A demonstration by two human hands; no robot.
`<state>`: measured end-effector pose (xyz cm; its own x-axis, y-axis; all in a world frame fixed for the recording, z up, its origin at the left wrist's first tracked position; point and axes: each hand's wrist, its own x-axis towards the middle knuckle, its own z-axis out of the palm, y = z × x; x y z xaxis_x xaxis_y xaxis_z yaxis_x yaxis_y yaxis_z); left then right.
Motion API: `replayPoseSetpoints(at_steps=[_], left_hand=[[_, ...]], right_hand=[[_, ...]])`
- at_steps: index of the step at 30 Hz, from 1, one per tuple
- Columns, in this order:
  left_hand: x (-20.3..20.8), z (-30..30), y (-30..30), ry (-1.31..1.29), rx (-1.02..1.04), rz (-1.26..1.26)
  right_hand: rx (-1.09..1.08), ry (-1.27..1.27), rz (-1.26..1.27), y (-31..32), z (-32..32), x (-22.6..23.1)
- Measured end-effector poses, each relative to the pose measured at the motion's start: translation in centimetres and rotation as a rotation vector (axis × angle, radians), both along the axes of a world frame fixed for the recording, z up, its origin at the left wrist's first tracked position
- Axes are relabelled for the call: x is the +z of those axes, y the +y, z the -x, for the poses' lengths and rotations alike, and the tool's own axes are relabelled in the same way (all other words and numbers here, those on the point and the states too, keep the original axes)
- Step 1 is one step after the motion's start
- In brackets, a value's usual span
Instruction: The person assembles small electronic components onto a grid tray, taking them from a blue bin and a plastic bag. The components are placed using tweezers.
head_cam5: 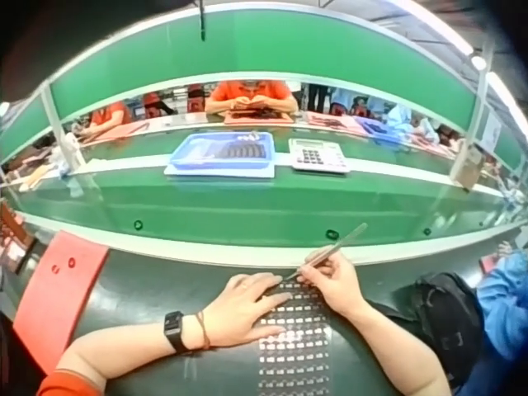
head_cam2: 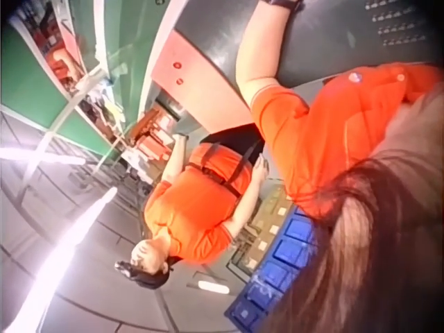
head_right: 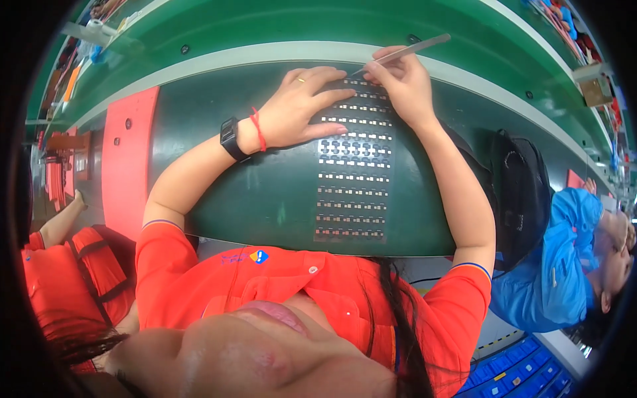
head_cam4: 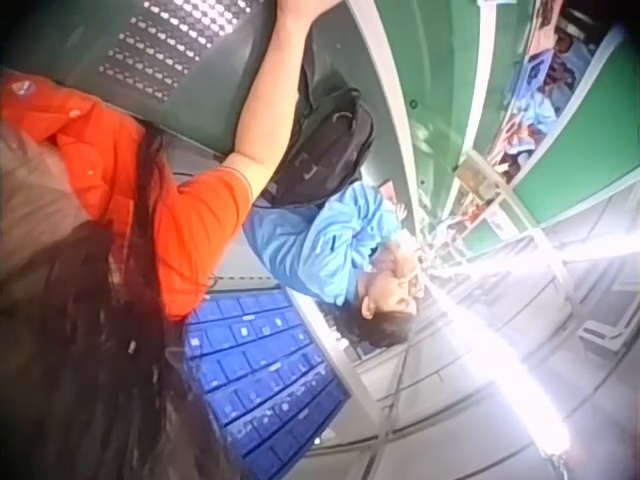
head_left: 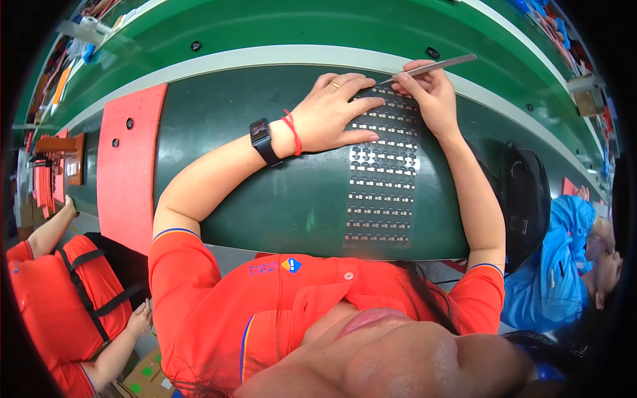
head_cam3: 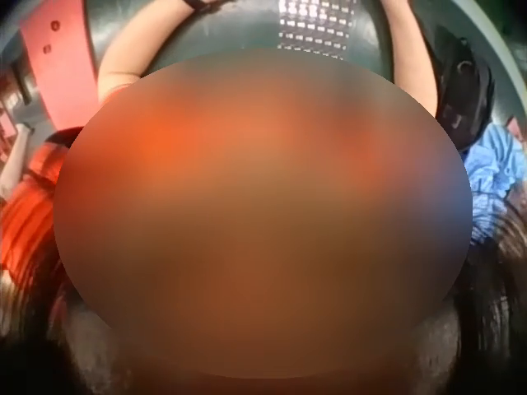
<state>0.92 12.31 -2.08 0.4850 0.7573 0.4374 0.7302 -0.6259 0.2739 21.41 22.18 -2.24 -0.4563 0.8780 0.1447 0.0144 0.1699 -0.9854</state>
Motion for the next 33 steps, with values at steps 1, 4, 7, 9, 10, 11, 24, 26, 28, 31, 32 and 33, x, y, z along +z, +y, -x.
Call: replayPoseSetpoints(at_steps=[1,4,7,9,10,11,24,26,28,31,32,33], left_hand=[[0.0,0.1,-0.1,0.000,0.004,-0.002],[-0.1,0.3,0.1,0.012,0.012,-0.010],[-0.5,0.0,0.3,-0.047,-0.018,-0.040],[-0.6,-0.3,0.3,-0.065,-0.011,-0.051],[-0.7,-0.3,0.1,-0.077,-0.008,-0.068],[-0.8,-0.1,0.0,-0.068,0.022,-0.072],[-1.3,0.2,0.3,-0.098,-0.014,-0.115],[-1.6,0.1,0.4,-0.079,0.008,-0.121],[-1.3,-0.3,0.4,-0.084,-0.015,-0.116],[-0.8,-0.1,0.0,-0.079,-0.017,-0.091],[-0.7,-0.1,-0.1,-0.073,-0.016,-0.078],[-0.8,-0.3,0.1,-0.082,-0.024,-0.068]], right_hand=[[0.016,0.001,-0.009,0.2,0.2,-0.1],[0.011,0.002,0.000,0.5,0.3,-0.3],[-0.007,0.006,0.009,0.1,-0.2,-0.1],[-0.011,-0.006,-0.027,0.4,-0.7,-0.2],[-0.004,-0.011,-0.050,0.4,-0.7,-0.4],[-0.006,-0.007,-0.045,0.2,-0.4,-0.3],[-0.095,0.012,0.075,2.3,1.8,2.5],[-0.054,0.020,0.047,0.9,0.6,1.7],[-0.065,0.010,0.026,0.4,0.0,1.0],[-0.031,-0.006,0.037,0.4,-0.4,0.6],[-0.049,-0.011,0.032,0.4,-0.2,0.3],[-0.054,-0.016,0.012,0.7,-0.3,-0.1]])
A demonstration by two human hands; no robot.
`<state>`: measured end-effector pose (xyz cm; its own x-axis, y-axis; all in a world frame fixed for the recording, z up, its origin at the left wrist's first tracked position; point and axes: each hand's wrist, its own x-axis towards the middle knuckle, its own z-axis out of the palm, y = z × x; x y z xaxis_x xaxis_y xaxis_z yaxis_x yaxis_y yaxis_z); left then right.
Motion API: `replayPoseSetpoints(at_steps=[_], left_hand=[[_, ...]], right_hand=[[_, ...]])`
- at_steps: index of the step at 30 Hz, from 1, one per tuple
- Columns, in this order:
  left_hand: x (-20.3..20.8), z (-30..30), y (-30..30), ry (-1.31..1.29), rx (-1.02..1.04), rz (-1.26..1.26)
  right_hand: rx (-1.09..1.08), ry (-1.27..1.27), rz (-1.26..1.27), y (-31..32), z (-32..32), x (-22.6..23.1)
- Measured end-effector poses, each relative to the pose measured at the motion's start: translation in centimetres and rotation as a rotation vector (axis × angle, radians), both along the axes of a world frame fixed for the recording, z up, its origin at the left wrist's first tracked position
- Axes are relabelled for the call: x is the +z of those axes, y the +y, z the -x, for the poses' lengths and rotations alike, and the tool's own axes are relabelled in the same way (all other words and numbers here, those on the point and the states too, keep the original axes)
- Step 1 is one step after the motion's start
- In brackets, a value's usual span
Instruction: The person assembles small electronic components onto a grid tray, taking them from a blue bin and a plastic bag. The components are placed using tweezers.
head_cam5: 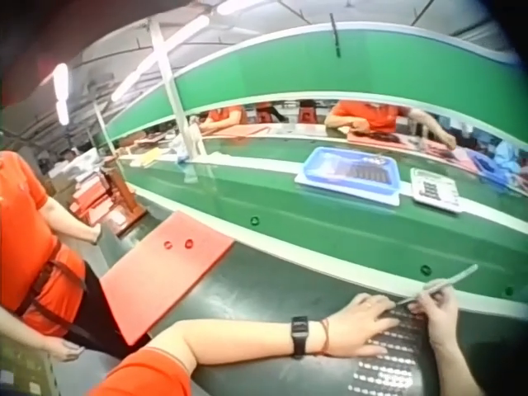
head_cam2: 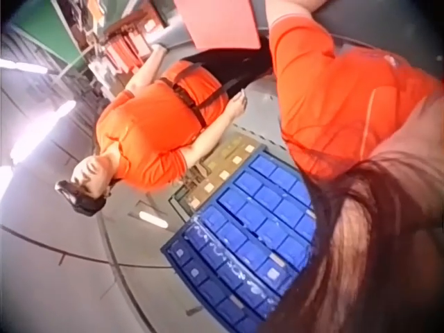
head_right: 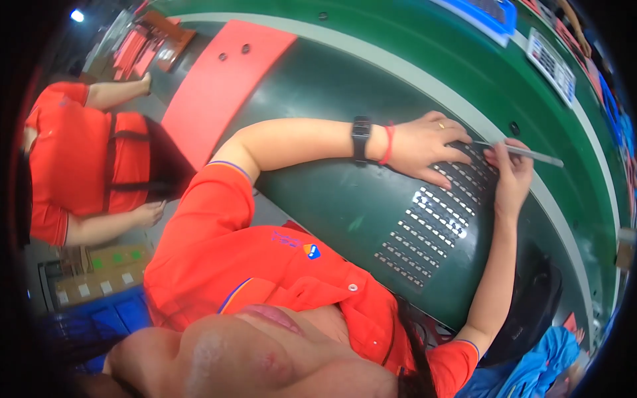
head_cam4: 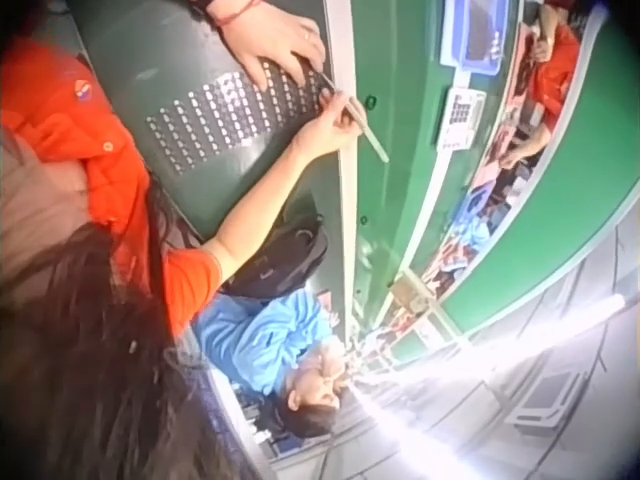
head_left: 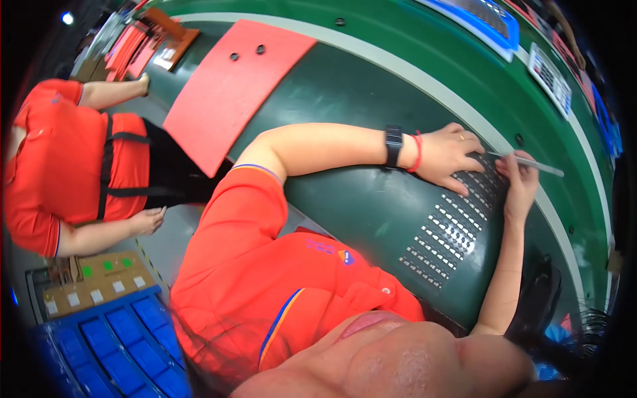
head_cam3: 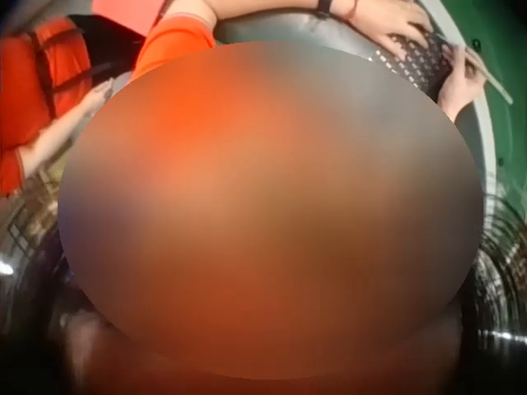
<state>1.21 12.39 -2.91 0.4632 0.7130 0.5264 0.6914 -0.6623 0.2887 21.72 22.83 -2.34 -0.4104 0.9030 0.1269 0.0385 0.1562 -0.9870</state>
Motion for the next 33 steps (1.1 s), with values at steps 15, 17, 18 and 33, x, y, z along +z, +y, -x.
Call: replayPoseSetpoints(at_steps=[15,17,18,33], left_hand=[[1.4,0.1,0.0,0.084,0.004,0.087],[1.4,0.0,0.0,0.084,-0.018,0.090],[1.4,0.1,-0.1,0.091,-0.001,0.078],[1.6,-0.2,0.2,0.102,-0.005,0.043]], right_hand=[[0.054,0.093,0.021,-0.2,0.6,0.1],[0.077,0.102,0.038,-0.2,0.5,-0.1],[0.073,0.092,0.052,-0.1,0.6,-0.1],[0.091,0.045,0.040,0.3,0.4,0.3]])
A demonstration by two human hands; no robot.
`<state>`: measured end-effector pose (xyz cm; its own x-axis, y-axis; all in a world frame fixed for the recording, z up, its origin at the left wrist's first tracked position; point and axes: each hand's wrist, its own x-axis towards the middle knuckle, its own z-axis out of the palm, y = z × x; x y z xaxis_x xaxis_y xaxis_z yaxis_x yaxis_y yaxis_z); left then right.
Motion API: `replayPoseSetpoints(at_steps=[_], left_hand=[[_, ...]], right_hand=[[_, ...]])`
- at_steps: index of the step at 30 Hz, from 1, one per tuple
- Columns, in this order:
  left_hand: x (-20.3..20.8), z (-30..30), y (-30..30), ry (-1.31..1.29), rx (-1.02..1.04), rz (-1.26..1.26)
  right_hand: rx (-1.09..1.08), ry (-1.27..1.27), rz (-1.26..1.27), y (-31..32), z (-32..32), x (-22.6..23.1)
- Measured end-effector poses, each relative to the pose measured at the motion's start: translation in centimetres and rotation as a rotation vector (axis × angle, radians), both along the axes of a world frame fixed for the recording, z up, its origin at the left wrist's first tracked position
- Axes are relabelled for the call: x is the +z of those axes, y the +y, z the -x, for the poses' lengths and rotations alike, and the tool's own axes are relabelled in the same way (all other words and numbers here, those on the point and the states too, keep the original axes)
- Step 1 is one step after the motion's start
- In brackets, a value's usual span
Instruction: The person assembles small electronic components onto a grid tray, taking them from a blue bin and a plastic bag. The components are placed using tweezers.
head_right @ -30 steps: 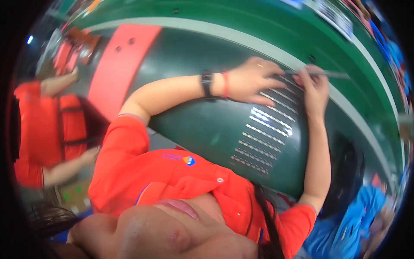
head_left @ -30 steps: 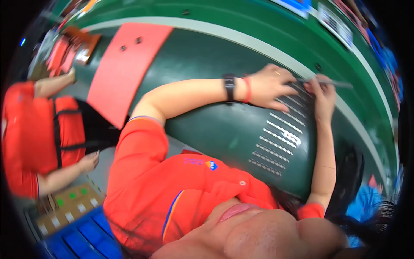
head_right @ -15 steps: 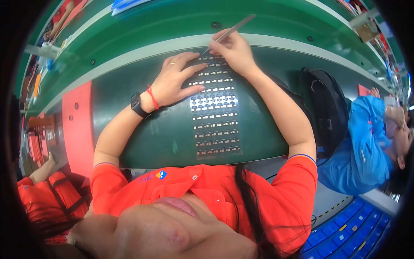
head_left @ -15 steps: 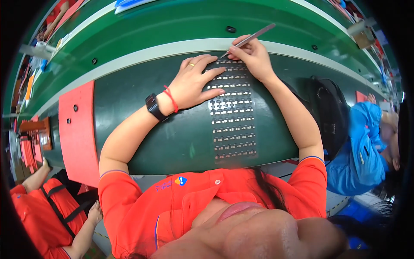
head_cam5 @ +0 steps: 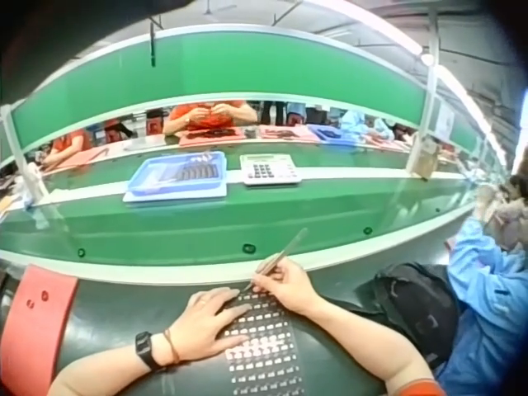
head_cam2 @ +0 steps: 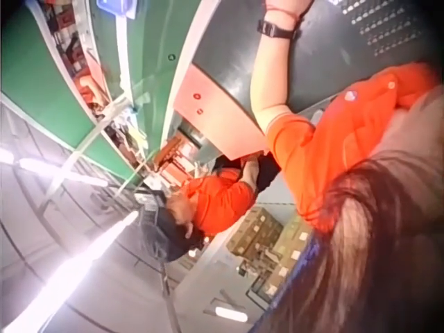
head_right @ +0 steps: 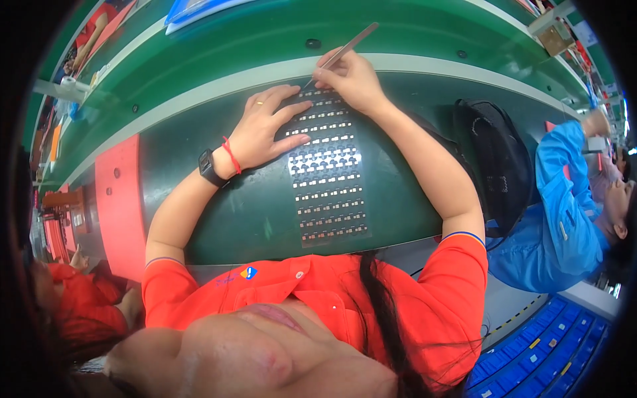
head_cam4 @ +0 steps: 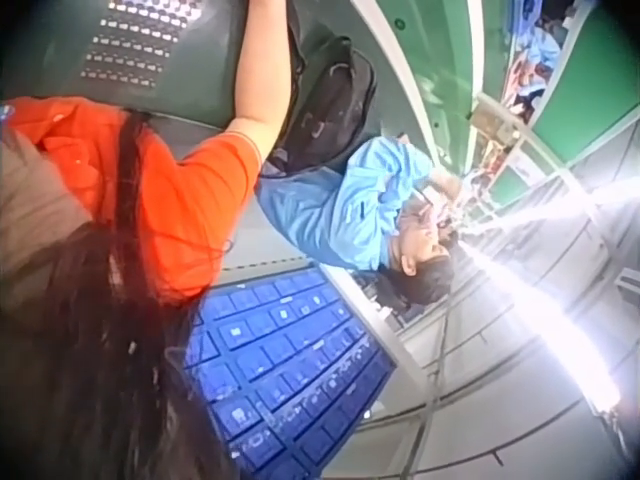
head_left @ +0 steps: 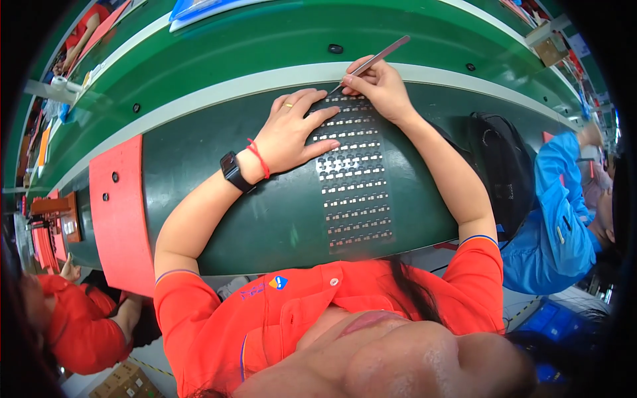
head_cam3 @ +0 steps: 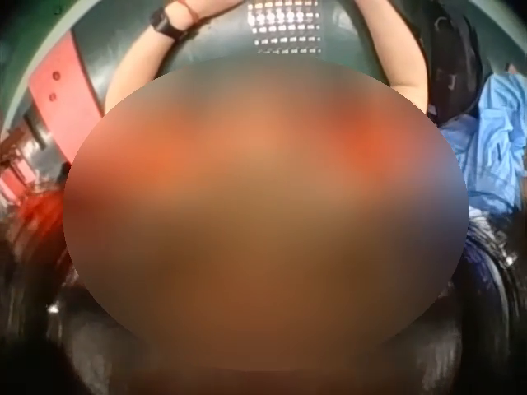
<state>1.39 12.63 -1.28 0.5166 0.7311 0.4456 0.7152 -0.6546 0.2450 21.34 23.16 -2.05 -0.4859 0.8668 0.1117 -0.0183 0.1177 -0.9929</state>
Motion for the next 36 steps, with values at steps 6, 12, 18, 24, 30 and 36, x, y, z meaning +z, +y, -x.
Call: replayPoseSetpoints(at_steps=[6,12,18,24,30,36], left_hand=[[0.5,0.1,-0.6,0.003,0.014,0.070],[0.8,0.1,-0.5,0.002,0.006,0.064],[0.7,0.0,-0.5,0.011,0.009,0.053],[0.7,0.0,-0.6,0.016,0.007,0.065],[0.4,0.1,-0.6,0.020,0.014,0.054],[0.4,0.1,-0.6,0.022,0.007,0.048]], right_hand=[[0.007,0.049,0.058,-0.1,0.2,-0.4],[0.019,0.080,0.084,0.0,0.0,0.1],[0.032,0.126,0.073,0.1,0.0,-0.3],[0.008,0.163,0.051,0.3,-0.1,-0.8],[0.019,0.158,0.038,0.6,0.0,-0.9],[0.046,0.149,0.031,0.6,-0.2,-0.9]])
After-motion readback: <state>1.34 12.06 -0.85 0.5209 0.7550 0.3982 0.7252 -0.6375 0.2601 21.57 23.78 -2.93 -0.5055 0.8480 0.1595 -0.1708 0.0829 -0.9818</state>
